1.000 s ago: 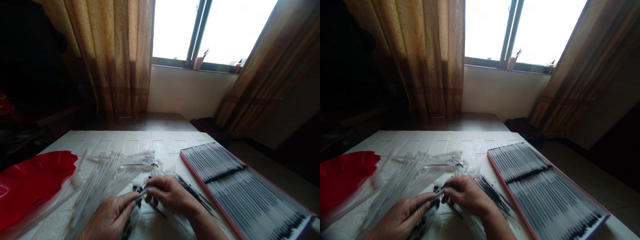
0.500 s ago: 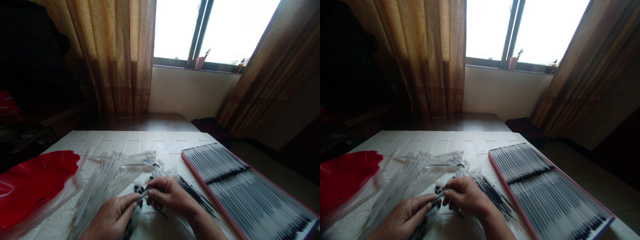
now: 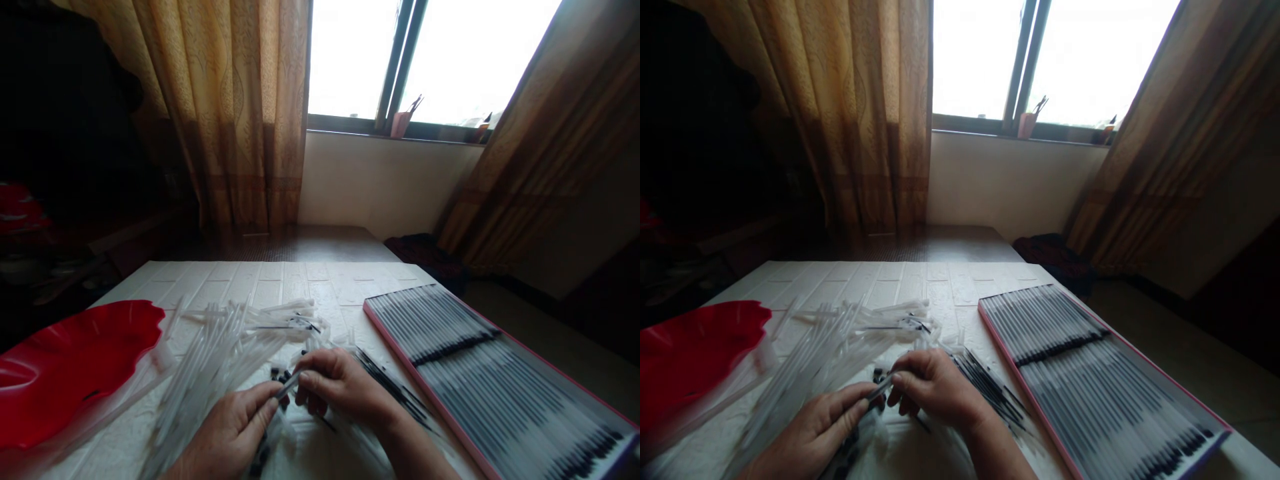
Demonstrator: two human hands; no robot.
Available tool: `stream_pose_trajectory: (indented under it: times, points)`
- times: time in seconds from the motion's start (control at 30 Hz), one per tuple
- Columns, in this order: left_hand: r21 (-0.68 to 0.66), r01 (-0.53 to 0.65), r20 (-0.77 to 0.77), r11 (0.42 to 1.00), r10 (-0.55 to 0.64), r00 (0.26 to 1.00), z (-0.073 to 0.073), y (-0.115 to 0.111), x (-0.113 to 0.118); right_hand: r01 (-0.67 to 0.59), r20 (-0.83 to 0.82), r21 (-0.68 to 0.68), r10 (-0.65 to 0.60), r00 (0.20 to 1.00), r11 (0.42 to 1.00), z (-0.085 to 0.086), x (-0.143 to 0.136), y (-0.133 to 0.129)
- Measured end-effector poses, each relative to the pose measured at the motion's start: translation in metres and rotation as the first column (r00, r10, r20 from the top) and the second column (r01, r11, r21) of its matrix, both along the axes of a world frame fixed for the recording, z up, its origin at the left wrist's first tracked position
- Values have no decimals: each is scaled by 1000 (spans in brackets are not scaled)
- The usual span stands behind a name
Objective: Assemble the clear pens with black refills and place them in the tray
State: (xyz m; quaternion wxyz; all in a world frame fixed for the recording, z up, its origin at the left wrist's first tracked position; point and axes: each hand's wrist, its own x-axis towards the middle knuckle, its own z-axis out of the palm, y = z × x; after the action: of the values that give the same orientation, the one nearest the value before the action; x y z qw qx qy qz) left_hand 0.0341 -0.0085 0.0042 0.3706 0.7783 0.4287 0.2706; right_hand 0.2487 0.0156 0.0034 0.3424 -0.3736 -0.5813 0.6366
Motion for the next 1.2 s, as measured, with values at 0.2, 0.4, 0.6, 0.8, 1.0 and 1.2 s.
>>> stream_pose_trajectory:
  times: [0.2, 0.4, 0.6, 0.8, 1.0, 1.2]
  points:
    - [-5, -7, 33, 1000, 7, 999, 6, -1, 2, 4, -15, -16, -4, 1000, 1000, 5, 2, 0]
    - [-162, 9, 87, 987, 5, 996, 10, 0, 0, 7, -10, -24, -7, 1000, 1000, 6, 0, 1]
    - [-462, 38, 322, 886, 127, 938, 1, 3, 6, 5, -131, 4, -5, 991, 1000, 7, -5, 2]
    - [-524, 63, 347, 849, 146, 926, 1, 0, 12, 46, -220, 73, -29, 975, 996, 11, -20, -2]
    - [-522, 102, 384, 847, 126, 915, -2, 1, 12, 86, -236, 82, -65, 970, 993, 15, -24, -5]
    - [-539, 228, 517, 811, 105, 849, -13, 0, 13, 130, -280, 6, -123, 952, 991, 12, -15, -3]
